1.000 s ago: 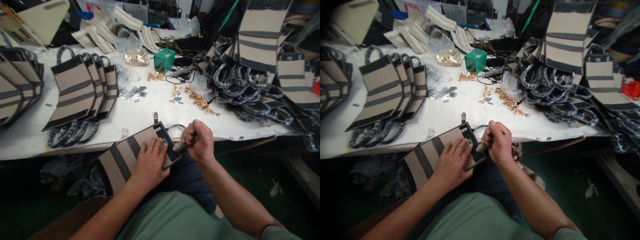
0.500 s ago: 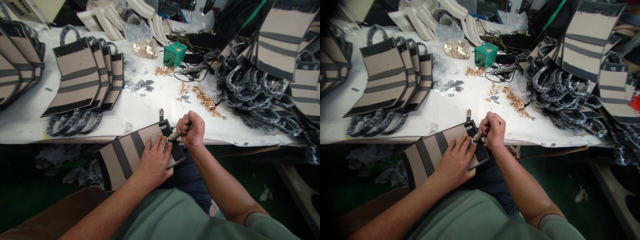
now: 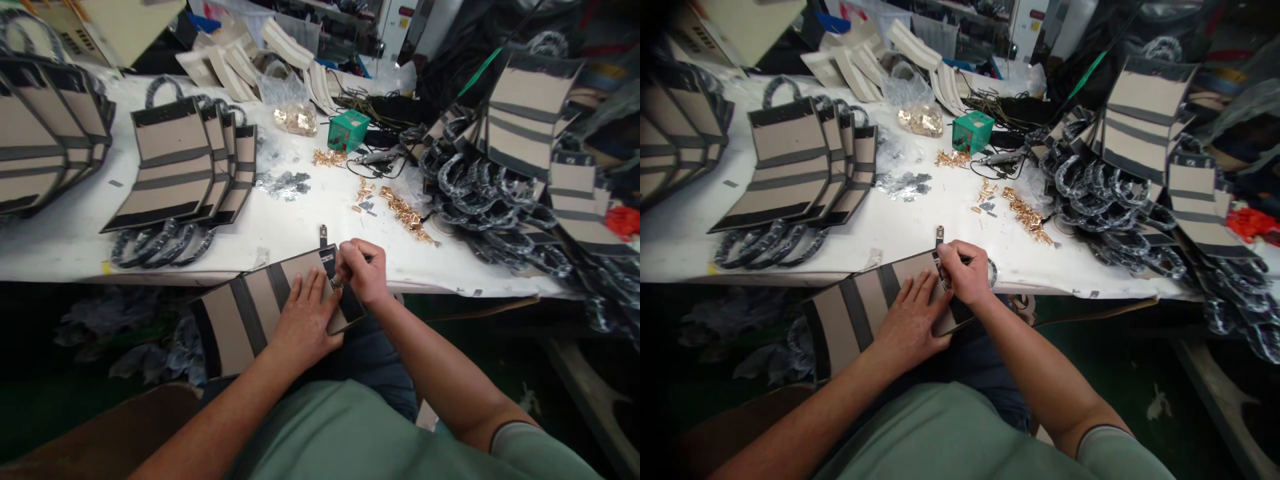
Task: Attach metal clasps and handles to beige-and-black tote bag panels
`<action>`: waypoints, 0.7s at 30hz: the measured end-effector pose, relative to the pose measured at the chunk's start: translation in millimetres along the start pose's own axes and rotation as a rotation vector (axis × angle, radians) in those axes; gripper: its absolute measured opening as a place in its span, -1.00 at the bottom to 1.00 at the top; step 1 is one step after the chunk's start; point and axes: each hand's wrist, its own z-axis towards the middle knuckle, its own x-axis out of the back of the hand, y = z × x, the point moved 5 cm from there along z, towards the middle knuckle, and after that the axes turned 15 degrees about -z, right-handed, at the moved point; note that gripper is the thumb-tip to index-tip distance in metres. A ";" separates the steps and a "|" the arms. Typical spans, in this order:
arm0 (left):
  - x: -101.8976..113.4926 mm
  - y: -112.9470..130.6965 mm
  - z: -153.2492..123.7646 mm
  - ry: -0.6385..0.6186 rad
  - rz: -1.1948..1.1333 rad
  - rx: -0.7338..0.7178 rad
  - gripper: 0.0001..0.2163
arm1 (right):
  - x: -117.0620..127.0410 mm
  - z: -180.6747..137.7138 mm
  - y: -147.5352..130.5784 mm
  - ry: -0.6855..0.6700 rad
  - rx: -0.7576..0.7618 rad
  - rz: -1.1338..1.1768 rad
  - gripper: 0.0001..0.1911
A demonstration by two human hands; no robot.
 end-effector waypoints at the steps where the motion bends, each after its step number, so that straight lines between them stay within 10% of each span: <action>1: -0.6 -0.7 -0.1 0.001 0.002 -0.002 -0.25 | 3.7 1.6 -0.6 0.024 -0.025 0.035 -0.51; 7: -0.5 -0.5 2.8 -0.018 0.003 0.008 -0.26 | 8.7 2.9 -13.2 0.075 0.050 -0.013 -0.51; 21: -0.9 -3.5 2.0 0.020 -0.085 0.010 -0.21 | -36.8 4.2 -31.9 -0.323 0.231 -0.299 -0.52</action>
